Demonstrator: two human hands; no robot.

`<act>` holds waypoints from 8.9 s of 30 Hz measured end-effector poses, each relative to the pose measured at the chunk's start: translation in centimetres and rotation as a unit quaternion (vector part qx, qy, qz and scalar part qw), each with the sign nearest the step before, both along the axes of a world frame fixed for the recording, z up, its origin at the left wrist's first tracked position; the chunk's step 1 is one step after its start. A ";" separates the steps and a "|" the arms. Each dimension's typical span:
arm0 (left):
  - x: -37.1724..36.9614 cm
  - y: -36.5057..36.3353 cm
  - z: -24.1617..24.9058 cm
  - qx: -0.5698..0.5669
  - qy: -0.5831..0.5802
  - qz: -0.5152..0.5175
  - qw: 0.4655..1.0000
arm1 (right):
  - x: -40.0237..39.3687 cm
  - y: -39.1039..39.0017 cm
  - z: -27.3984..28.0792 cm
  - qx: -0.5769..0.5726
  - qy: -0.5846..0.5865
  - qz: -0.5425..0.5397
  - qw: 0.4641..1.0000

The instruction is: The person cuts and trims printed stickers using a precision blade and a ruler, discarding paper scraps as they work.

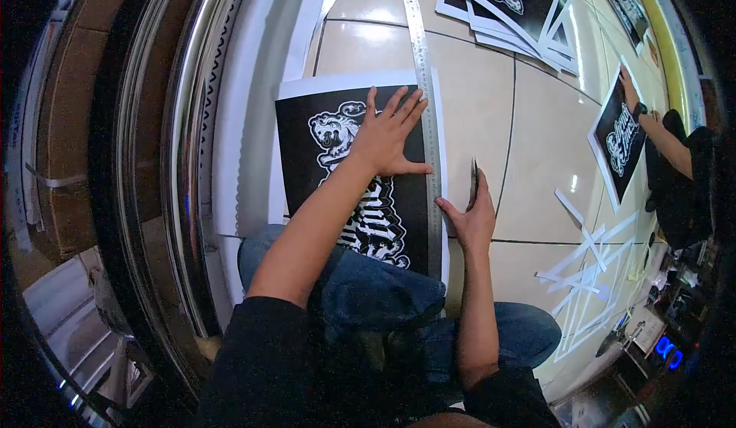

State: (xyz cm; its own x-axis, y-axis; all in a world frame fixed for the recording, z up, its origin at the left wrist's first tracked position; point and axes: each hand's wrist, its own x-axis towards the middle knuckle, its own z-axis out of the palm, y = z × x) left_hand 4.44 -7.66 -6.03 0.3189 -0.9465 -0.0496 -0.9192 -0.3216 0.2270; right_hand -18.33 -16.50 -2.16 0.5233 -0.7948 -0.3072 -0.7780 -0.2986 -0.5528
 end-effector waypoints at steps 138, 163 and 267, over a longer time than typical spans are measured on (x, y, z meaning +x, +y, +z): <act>-5.3 0.1 5.7 0.227 -0.054 -0.084 0.969 | -15.3 4.9 4.3 -0.026 -0.026 -0.103 0.994; -6.1 11.0 4.7 0.129 -0.025 0.187 0.974 | -12.0 8.7 -0.3 -0.002 -0.046 0.089 0.995; -1.2 1.3 0.1 0.047 -0.060 -0.035 0.996 | -7.0 6.6 -0.7 0.118 0.019 -0.084 0.989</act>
State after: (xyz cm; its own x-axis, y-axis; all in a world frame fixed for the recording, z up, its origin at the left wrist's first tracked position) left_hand 3.21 -6.40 -5.92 0.2604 -0.9598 -0.1046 -0.9591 -0.2696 0.0859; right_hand -25.31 -9.89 -2.84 0.3740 -0.7738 -0.5112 -0.8268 -0.0285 -0.5617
